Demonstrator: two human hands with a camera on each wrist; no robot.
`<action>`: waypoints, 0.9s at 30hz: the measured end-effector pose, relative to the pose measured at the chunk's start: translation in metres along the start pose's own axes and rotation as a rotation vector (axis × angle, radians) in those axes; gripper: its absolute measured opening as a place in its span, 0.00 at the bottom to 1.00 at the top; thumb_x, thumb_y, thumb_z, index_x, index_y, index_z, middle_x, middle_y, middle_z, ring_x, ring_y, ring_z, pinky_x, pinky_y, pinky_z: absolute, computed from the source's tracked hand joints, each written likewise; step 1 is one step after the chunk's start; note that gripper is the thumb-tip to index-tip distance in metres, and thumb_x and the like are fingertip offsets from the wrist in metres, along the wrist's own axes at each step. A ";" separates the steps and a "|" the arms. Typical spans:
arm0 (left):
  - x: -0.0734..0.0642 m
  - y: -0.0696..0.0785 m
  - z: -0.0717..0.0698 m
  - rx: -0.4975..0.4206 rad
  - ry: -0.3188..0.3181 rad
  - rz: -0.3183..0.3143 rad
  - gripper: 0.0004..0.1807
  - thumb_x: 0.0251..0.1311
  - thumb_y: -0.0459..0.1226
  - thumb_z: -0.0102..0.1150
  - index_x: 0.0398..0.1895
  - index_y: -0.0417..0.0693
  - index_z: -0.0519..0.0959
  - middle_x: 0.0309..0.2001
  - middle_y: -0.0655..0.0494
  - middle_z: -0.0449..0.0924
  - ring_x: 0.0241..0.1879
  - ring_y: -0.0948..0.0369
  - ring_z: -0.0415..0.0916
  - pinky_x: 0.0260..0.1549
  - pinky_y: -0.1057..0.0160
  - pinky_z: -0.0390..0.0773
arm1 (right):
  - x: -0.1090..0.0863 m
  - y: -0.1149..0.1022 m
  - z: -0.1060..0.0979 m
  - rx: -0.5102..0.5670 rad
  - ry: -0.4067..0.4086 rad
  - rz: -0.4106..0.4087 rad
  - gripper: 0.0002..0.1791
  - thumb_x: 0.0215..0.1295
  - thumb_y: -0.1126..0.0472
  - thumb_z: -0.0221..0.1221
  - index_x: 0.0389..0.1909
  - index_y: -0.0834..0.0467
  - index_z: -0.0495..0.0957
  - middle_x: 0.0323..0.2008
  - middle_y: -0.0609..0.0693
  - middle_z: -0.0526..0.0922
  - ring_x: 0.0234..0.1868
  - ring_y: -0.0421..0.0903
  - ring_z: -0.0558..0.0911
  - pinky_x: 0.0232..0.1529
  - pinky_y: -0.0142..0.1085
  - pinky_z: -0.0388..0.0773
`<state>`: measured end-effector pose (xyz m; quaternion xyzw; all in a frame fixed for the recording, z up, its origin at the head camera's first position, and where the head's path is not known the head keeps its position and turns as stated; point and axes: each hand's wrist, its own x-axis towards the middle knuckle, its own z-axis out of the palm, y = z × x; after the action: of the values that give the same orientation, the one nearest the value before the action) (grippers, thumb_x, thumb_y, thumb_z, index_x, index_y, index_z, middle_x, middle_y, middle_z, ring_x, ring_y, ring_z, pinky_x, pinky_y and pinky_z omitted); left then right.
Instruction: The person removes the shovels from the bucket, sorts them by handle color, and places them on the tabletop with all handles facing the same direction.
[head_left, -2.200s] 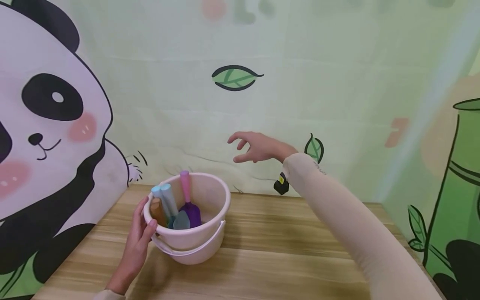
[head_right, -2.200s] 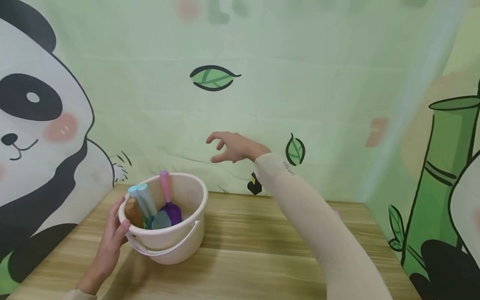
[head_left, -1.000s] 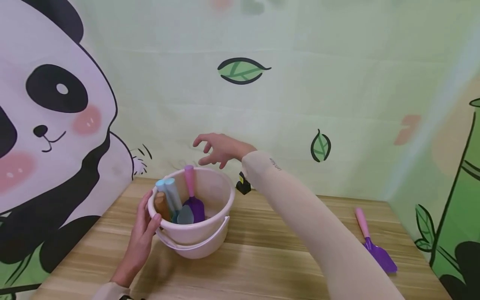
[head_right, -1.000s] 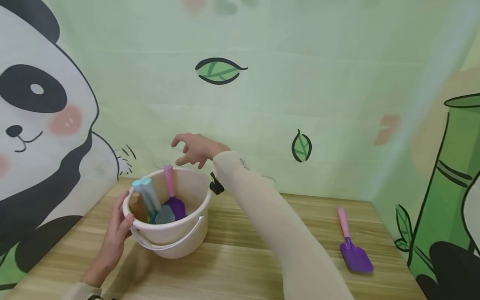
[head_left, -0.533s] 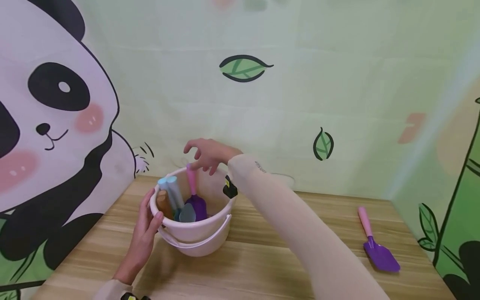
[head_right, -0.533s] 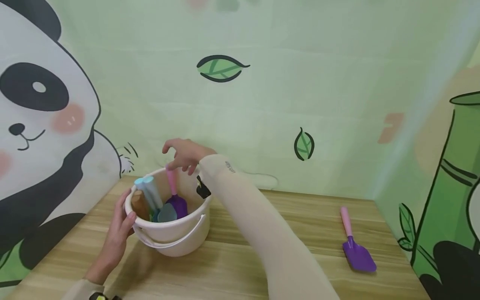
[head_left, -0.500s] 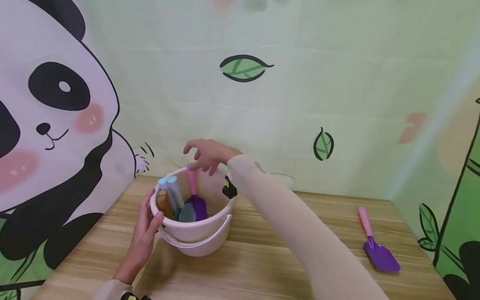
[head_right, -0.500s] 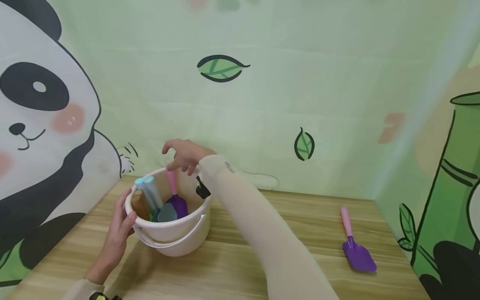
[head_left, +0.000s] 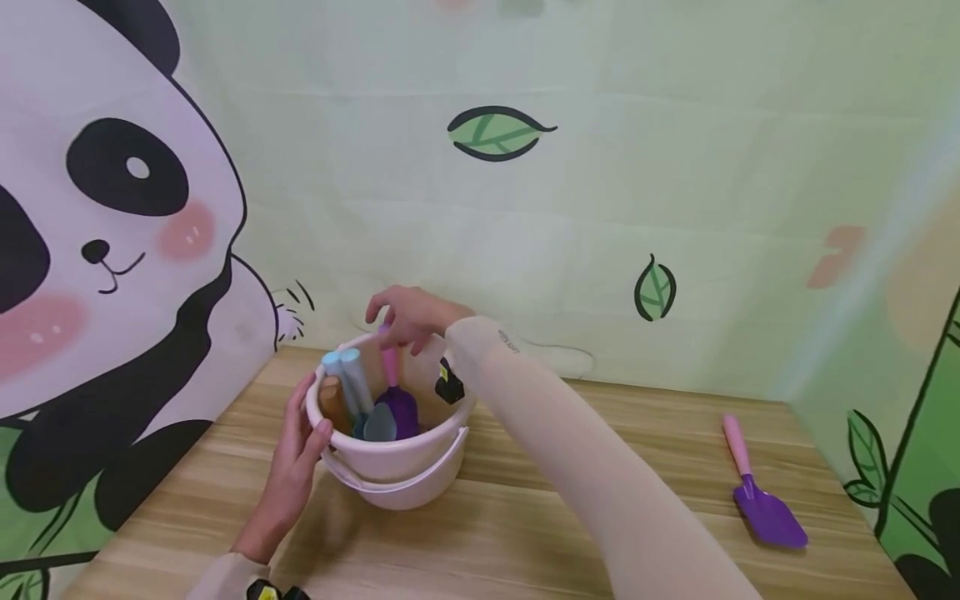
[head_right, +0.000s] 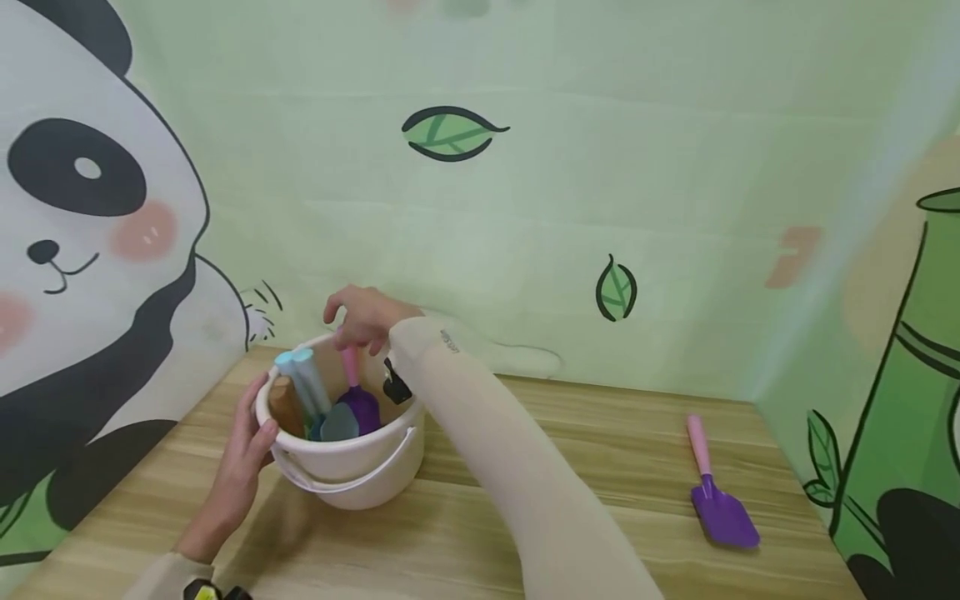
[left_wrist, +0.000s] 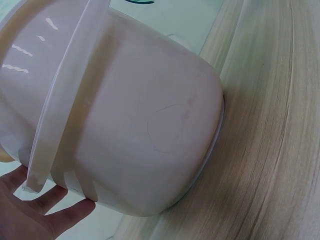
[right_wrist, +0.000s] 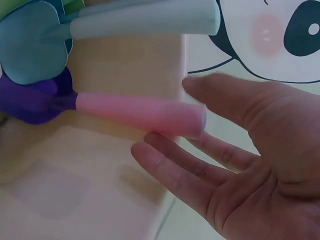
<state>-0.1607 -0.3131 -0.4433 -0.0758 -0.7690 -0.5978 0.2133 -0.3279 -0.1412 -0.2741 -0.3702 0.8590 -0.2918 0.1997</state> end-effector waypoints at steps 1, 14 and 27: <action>0.000 0.000 0.000 -0.005 0.000 0.005 0.34 0.80 0.37 0.42 0.83 0.62 0.46 0.81 0.53 0.47 0.78 0.43 0.48 0.61 0.76 0.63 | 0.001 0.001 0.001 -0.006 0.008 -0.003 0.20 0.68 0.65 0.66 0.59 0.55 0.77 0.53 0.56 0.80 0.49 0.56 0.82 0.42 0.44 0.86; 0.000 0.000 0.000 0.005 0.000 0.000 0.34 0.80 0.38 0.42 0.83 0.62 0.46 0.81 0.53 0.46 0.78 0.44 0.47 0.61 0.76 0.63 | 0.005 0.001 0.006 -0.025 0.018 -0.011 0.15 0.67 0.69 0.65 0.53 0.59 0.81 0.48 0.55 0.80 0.47 0.56 0.82 0.41 0.44 0.86; 0.000 -0.001 -0.001 -0.007 -0.008 0.001 0.34 0.80 0.38 0.42 0.83 0.64 0.46 0.81 0.56 0.46 0.78 0.46 0.46 0.61 0.77 0.62 | 0.007 0.002 0.010 -0.029 0.024 0.008 0.14 0.66 0.72 0.65 0.52 0.60 0.82 0.44 0.55 0.80 0.43 0.53 0.81 0.40 0.43 0.87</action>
<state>-0.1604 -0.3146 -0.4438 -0.0794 -0.7678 -0.5999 0.2104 -0.3281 -0.1491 -0.2839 -0.3658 0.8670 -0.2831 0.1852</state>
